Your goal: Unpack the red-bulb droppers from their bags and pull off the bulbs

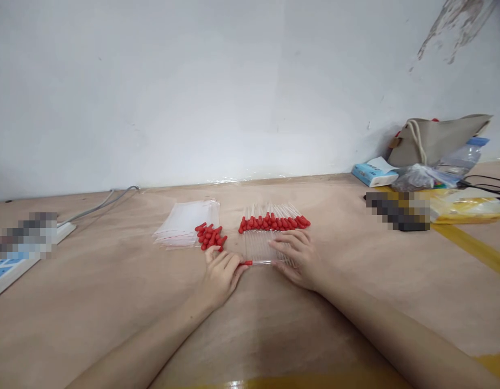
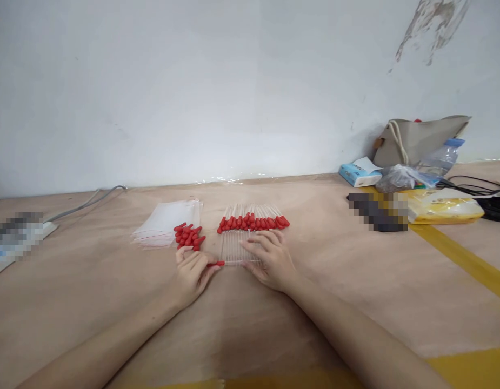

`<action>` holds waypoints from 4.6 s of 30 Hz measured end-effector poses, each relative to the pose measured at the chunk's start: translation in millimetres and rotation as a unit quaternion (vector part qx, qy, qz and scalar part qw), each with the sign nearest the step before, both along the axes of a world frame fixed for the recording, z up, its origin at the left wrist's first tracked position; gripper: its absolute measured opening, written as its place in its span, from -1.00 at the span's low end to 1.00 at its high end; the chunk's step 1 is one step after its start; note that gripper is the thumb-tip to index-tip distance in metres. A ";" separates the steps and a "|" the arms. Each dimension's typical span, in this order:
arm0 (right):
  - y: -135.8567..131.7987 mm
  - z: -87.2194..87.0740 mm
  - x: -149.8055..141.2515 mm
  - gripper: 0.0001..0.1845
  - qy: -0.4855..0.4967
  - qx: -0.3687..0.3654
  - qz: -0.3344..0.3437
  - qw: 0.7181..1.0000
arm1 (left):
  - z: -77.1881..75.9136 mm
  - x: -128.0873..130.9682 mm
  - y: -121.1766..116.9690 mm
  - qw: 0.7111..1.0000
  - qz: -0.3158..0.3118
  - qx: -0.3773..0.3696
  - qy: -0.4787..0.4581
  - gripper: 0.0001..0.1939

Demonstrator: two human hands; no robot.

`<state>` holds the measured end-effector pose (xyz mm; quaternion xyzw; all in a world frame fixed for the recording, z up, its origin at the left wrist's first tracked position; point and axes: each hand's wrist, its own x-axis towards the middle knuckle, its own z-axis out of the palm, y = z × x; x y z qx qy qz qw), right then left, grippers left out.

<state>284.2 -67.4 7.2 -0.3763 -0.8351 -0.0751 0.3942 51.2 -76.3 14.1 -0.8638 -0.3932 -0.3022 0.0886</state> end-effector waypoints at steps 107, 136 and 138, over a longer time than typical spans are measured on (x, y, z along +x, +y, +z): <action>16.9 -14.5 -18.1 -0.70 0.022 -0.029 0.033 0.999 | 28.6 -70.9 99.1 0.921 0.335 -0.186 -0.077 -0.66; 29.0 -20.4 16.5 -0.82 0.144 -0.009 -0.148 0.978 | 34.4 20.8 102.3 0.968 0.206 -0.147 0.008 -0.73; 29.0 -20.3 15.5 -0.82 0.156 0.004 -0.127 0.980 | 32.4 16.5 88.8 0.976 0.186 -0.108 -0.021 -0.78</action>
